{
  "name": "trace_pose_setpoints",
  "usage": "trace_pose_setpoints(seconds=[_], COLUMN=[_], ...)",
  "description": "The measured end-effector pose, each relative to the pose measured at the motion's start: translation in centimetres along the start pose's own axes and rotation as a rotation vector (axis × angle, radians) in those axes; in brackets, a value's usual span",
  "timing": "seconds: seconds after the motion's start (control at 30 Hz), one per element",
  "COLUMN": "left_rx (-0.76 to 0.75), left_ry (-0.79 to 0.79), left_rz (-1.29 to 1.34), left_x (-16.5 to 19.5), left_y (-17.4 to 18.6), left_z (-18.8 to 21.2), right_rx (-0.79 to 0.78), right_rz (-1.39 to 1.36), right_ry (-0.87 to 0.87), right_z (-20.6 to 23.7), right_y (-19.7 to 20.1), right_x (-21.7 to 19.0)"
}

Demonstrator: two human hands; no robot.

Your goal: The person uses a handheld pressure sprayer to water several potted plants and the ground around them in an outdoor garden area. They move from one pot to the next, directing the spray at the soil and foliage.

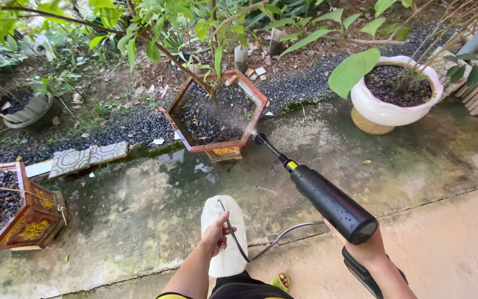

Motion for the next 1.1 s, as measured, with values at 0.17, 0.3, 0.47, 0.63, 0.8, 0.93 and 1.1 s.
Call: trace_pose_setpoints(seconds=[0.17, 0.3, 0.47, 0.63, 0.8, 0.93, 1.1], left_rx=[-0.005, 0.007, 0.006, 0.026, 0.015, 0.023, -0.027], left_ry=[-0.038, -0.049, -0.048, -0.036, -0.044, -0.038, -0.022], left_rz=[-0.017, -0.011, -0.022, -0.013, -0.033, -0.074, -0.089], left_x=[0.2, 0.3, 0.1, 0.3, 0.9, 2.1, 4.4], left_y=[-0.4, -0.6, -0.7, -1.0, -1.8, -2.7, -3.9], left_z=[0.3, 0.4, 0.6, 0.5, 0.4, 0.0, -1.1], right_rx=[0.024, 0.086, 0.026, 0.063, 0.09, 0.189, 0.2], right_rz=[0.214, 0.106, 0.188, 0.034, 0.139, 0.015, 0.162], right_ry=[-0.027, 0.144, 0.004, 0.082, -0.032, 0.051, 0.024], right_z=[-1.8, -2.3, -2.8, -2.9, -4.0, -5.0, -7.1], right_y=[-1.5, -2.2, -2.5, -2.1, -2.2, -2.0, -2.2], right_x=[-0.3, -1.2, -1.7, -1.2, -1.0, -2.3, -3.9])
Point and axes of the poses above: each hand's wrist, its own z-axis away from the middle knuckle, its own y-axis out of the back of the hand, x = y × z, the point moved 2 cm from there along -z, towards the middle knuckle, and after that the axes turned 15 degrees about z, right-handed, at the moved point
